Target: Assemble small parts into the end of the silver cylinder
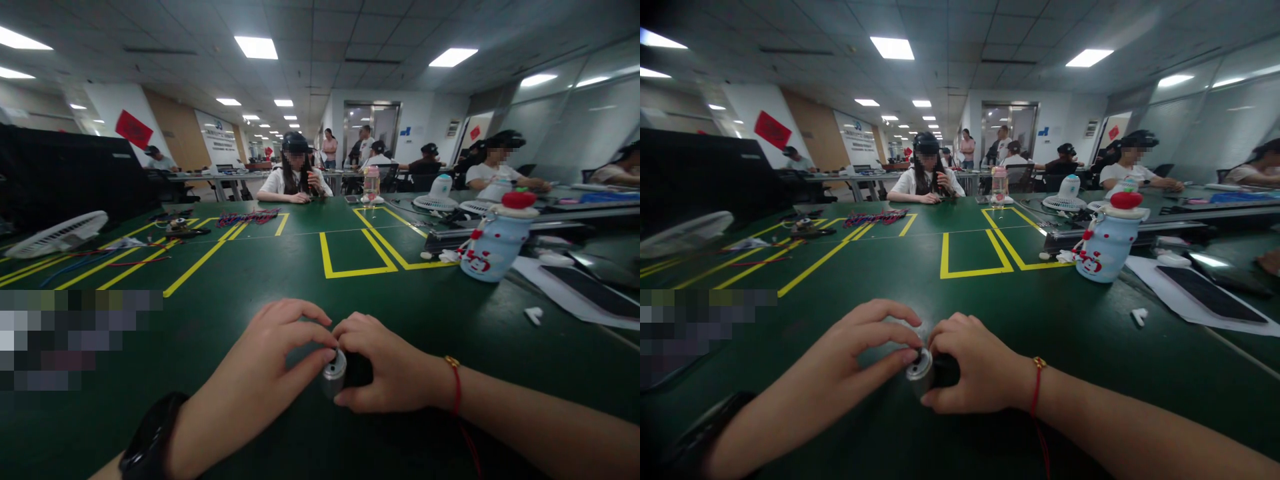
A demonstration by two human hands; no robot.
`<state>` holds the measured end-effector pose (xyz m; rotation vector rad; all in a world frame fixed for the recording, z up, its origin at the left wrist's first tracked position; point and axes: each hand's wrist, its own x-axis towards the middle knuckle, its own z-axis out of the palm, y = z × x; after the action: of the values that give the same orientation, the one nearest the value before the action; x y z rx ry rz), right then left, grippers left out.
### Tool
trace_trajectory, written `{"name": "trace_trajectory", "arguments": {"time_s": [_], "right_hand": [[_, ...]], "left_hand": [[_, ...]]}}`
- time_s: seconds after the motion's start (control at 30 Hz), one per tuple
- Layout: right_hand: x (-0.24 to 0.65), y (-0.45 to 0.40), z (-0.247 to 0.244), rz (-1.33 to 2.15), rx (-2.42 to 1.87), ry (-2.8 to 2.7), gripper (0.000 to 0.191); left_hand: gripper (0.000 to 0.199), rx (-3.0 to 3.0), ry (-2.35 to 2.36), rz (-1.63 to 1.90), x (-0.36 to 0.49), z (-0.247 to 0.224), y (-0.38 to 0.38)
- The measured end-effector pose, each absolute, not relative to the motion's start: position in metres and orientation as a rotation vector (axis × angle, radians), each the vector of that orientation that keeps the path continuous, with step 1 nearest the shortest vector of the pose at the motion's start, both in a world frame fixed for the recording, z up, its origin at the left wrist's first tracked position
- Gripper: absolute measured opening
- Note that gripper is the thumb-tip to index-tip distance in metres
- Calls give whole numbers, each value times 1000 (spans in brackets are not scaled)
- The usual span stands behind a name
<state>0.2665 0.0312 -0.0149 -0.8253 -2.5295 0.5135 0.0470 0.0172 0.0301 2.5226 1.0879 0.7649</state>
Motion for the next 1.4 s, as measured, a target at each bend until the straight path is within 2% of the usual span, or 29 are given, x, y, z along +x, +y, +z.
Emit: {"name": "trace_trajectory", "arguments": {"time_s": [0.27, 0.43, 0.63, 0.73, 1.1, 1.4], "right_hand": [[266, 29, -11, 513, -847, -2539, 35], [266, 29, -10, 551, -860, -2529, 38], [266, 29, -8, 592, -863, -2521, 37], [266, 29, -7, 611, -865, -2521, 36], [266, 28, -6, 629, -881, -2530, 35], [266, 29, -10, 563, -873, -2547, 38]], "left_hand": [[21, 2417, 1040, 711, 37, 26, 17], [25, 2395, 1335, 761, -11, 7, 46], [46, 2454, 1638, 530, -70, -28, 71], [49, 2450, 1675, 494, -74, -36, 68], [45, 2493, 1673, 522, -67, -33, 64], [21, 2489, 1265, 702, 10, 18, 23]]}}
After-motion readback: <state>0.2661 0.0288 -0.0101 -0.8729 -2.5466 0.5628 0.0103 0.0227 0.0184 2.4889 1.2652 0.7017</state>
